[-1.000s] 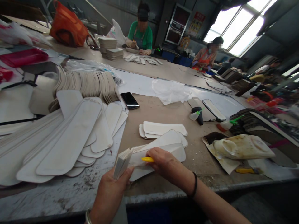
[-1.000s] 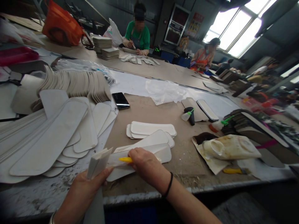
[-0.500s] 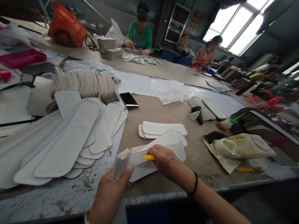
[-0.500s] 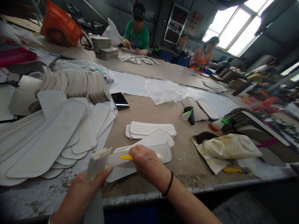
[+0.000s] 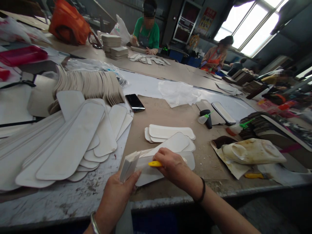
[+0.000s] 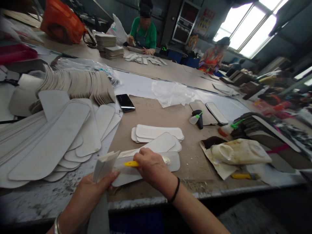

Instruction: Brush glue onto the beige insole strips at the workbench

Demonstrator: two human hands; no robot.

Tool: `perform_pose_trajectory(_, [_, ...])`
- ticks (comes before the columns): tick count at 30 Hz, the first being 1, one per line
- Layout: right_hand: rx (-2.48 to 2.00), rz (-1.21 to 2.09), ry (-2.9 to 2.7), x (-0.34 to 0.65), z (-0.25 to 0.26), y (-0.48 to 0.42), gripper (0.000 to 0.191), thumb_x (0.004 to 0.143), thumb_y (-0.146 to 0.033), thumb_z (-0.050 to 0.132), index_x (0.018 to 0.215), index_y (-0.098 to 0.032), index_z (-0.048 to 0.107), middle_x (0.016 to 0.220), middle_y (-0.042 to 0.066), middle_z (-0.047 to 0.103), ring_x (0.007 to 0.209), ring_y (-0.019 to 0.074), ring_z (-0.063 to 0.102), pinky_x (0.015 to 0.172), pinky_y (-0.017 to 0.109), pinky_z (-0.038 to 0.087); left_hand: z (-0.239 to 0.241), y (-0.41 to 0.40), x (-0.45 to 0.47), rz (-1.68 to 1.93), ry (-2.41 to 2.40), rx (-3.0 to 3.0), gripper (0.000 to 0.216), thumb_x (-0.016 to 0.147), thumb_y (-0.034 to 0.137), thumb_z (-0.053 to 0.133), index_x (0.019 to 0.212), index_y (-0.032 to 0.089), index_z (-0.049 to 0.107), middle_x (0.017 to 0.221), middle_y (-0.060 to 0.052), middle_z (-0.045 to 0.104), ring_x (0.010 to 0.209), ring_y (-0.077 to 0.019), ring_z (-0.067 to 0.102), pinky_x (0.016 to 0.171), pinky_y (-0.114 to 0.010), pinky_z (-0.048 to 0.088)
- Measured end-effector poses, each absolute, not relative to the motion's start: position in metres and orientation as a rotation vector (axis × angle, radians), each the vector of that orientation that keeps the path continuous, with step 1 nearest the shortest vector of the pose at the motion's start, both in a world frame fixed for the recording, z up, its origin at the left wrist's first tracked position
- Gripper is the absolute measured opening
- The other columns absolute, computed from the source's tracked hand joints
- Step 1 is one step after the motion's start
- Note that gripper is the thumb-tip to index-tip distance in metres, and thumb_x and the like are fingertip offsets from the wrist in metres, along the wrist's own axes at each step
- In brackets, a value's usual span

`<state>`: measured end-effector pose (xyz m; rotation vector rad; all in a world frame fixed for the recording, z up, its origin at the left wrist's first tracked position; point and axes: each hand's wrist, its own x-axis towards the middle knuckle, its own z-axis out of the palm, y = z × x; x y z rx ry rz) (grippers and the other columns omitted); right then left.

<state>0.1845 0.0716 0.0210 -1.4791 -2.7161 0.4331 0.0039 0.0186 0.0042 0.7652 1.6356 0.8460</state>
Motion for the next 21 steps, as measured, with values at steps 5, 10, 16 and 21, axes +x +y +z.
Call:
perform_pose_trajectory(5, [-1.507,0.418,-2.716,0.1824,0.0226,0.0742,0.012,0.083,-0.008,0.066,0.094,-0.014,0.064,0.096,0.009,0.063,0.090,0.0217,0.061,0.072,0.028,0.047,0.0048,0.0186,0.0030,0.845,1.629,0.688,0.041,0.050,0.058,0.071,0.045,0.023,0.048,0.045,0.003,0.052,0.045,-0.0136,0.043,0.047,-0.027,0.034])
perform_pose_trajectory(10, [-1.506,0.487,-2.668,0.1813,0.0280,0.0716,0.010,0.089,-0.022,0.066,0.095,-0.015,0.062,0.095,0.008,0.062,0.089,0.0214,0.059,0.075,0.029,0.046,0.0014,0.0178,0.0022,0.871,1.598,0.671,0.044,0.048,0.060,0.072,0.048,0.021,0.051,0.045,0.003,0.052,0.047,-0.0135,0.043,0.050,-0.028,0.033])
perform_pose_trajectory(16, [-1.542,0.501,-2.651,0.1756,0.0290,0.0747,0.019,0.089,-0.035,0.068,0.093,-0.017,0.061,0.095,0.008,0.063,0.086,0.0211,0.059,0.072,0.029,0.045,0.0018,0.0179,-0.0002,0.862,1.568,0.657,0.047,0.047,0.062,0.075,0.050,0.020,0.054,0.046,0.003,0.052,0.049,-0.0140,0.043,0.052,-0.029,0.032])
perform_pose_trajectory(21, [-1.634,0.303,-2.605,0.1851,0.0304,0.0776,0.007,0.090,-0.022,0.065,0.095,-0.018,0.061,0.096,0.008,0.064,0.090,0.0219,0.060,0.072,0.028,0.045,0.0003,0.0175,-0.0032,0.888,1.558,0.671,0.049,0.047,0.062,0.077,0.048,0.020,0.053,0.047,0.002,0.052,0.050,-0.0143,0.044,0.053,-0.029,0.033])
